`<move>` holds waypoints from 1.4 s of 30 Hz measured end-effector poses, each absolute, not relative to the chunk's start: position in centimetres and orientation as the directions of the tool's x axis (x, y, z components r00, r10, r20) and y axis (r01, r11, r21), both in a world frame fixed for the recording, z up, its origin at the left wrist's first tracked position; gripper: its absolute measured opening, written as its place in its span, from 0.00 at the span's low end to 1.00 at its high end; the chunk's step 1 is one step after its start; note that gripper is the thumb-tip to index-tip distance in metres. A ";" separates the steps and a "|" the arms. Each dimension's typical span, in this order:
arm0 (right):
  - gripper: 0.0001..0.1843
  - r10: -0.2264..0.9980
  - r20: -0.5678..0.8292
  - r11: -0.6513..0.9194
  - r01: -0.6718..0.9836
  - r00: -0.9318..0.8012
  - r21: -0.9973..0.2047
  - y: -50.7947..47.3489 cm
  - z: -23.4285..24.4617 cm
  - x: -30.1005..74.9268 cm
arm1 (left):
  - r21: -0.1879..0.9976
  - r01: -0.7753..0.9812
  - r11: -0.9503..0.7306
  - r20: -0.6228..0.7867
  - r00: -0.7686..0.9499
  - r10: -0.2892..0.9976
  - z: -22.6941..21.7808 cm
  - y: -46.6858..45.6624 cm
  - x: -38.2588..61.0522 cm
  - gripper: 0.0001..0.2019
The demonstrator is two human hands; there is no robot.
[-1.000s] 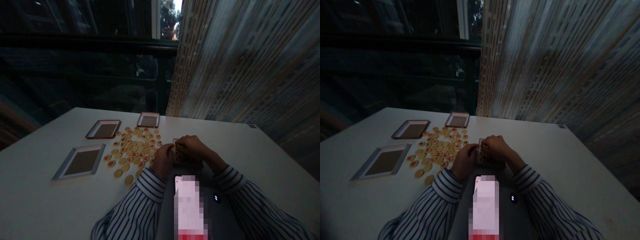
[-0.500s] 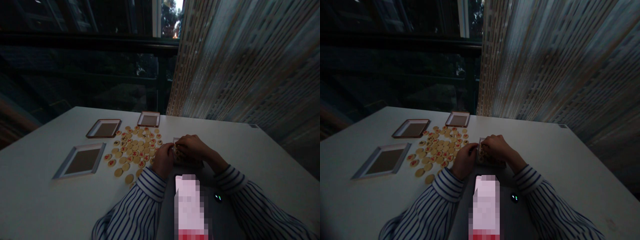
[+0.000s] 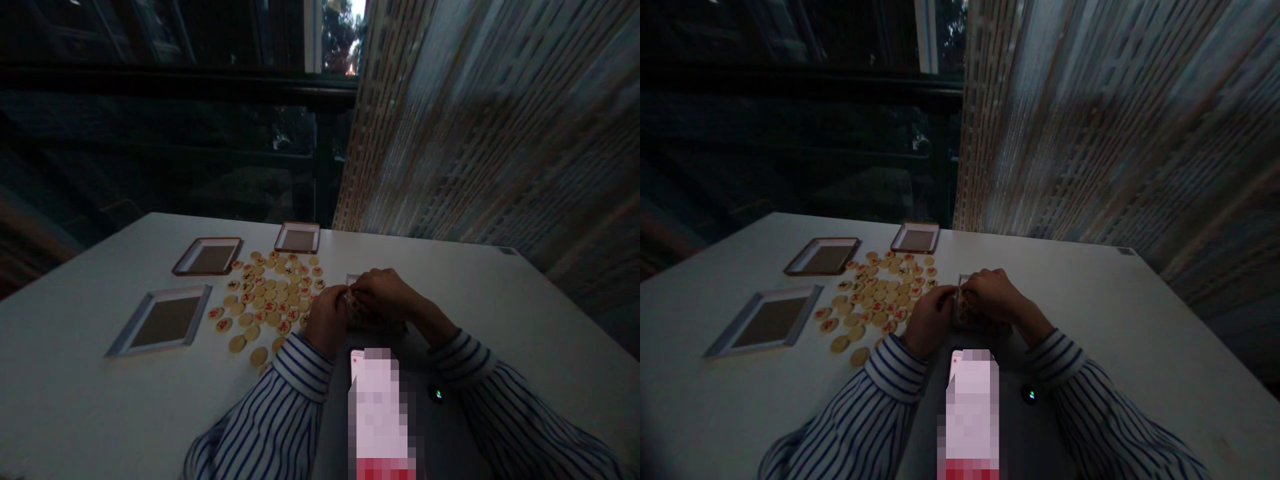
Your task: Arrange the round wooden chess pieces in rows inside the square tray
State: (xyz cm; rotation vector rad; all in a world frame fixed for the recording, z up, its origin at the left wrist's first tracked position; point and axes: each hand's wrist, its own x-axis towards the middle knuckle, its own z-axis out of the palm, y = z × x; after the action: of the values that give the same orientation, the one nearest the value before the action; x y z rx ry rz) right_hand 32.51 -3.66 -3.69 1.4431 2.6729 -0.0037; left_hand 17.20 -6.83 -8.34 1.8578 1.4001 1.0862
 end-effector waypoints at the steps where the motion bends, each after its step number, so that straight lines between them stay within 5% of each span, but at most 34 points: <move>1: 0.15 0.835 -0.096 0.549 0.835 -0.543 0.052 -3.6 -3.7 32.5 | 0.816 0.497 -0.294 0.268 0.125 0.955 -8.4 -6.8 17.2 0.14; 12: 0.13 0.833 -0.041 0.553 0.832 -0.551 0.045 -3.8 -3.8 32.6 | 0.819 0.490 -0.300 0.278 0.118 0.953 -8.4 -6.8 17.2 0.14; 24: 0.16 0.875 0.202 0.462 0.884 -0.441 -0.069 -4.0 -2.2 32.9 | 0.803 0.498 -0.328 0.336 0.076 0.939 -8.0 -6.8 17.0 0.13; 42: 0.17 0.880 0.210 0.453 0.887 -0.427 -0.093 -5.6 -0.5 33.0 | 0.713 0.516 -0.474 0.499 0.101 0.861 -7.8 -7.8 17.1 0.10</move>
State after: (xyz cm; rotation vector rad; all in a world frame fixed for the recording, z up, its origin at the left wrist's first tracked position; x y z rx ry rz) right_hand 33.02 -5.64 -0.47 1.7744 2.8660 0.0530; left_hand 17.13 -7.78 -7.79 2.0279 1.3502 1.3237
